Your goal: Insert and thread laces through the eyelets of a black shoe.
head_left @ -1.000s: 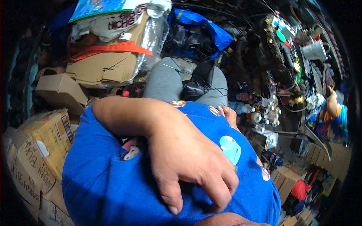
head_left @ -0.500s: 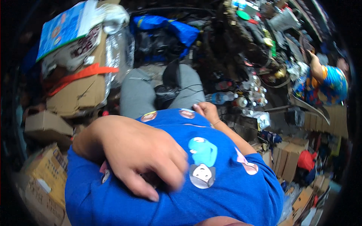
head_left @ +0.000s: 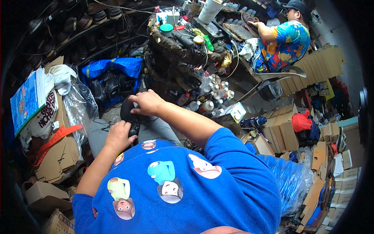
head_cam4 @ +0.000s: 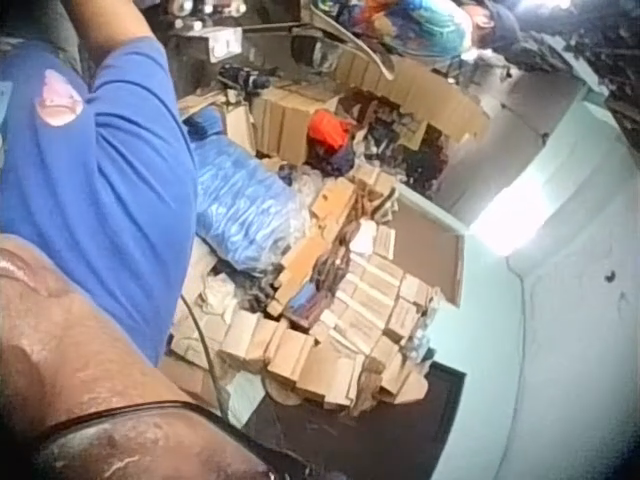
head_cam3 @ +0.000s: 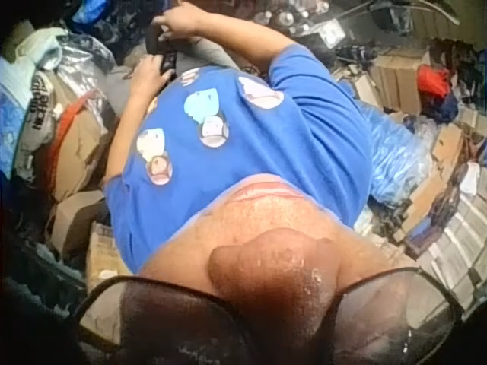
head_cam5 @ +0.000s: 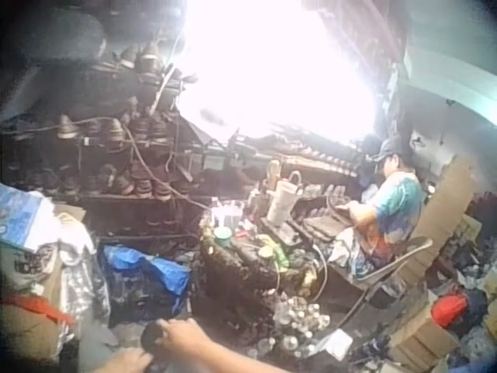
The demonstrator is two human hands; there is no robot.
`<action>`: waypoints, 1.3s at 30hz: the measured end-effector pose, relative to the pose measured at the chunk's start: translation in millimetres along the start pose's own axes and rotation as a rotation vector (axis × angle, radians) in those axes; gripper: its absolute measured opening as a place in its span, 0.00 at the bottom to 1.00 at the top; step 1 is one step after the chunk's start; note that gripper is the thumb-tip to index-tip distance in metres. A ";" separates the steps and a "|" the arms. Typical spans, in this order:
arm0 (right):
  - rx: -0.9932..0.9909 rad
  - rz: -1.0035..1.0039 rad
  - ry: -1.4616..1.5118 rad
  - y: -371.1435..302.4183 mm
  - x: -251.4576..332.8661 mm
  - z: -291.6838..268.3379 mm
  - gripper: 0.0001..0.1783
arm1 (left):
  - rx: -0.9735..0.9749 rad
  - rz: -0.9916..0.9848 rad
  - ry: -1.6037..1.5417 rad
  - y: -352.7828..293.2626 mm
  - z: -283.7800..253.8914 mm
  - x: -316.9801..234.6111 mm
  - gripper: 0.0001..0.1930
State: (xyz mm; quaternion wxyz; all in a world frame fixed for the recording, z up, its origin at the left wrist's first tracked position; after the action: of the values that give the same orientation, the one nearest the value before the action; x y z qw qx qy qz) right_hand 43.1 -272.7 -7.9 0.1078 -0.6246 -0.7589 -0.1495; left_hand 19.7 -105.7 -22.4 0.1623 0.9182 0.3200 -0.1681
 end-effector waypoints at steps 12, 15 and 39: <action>0.026 0.296 0.194 -12.3 -41.7 21.2 0.20 | -0.104 -0.003 -0.200 -1.2 7.9 -9.0 0.18; 0.148 0.319 0.130 -12.1 -15.6 5.7 0.31 | -0.151 0.017 -0.056 -2.3 0.1 -8.5 0.19; 0.177 0.455 0.380 -39.9 -31.1 18.7 0.24 | -0.052 -0.048 -0.238 40.5 1.0 -1.4 0.07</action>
State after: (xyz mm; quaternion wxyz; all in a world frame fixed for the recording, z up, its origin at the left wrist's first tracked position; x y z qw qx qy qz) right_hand 10.5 -301.4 -39.9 0.3326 -0.7276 -0.5757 -0.1688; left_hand 44.4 -137.0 -14.9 0.2190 0.8793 0.3244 -0.2713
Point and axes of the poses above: each hand's wrist, its own y-axis towards the middle knuckle, its own z-axis out of the palm, x = y × z, the point moved 4 cm from there along y, towards the middle knuckle, and after that the axes turned 13 degrees about -x, right-handed, at the moved point
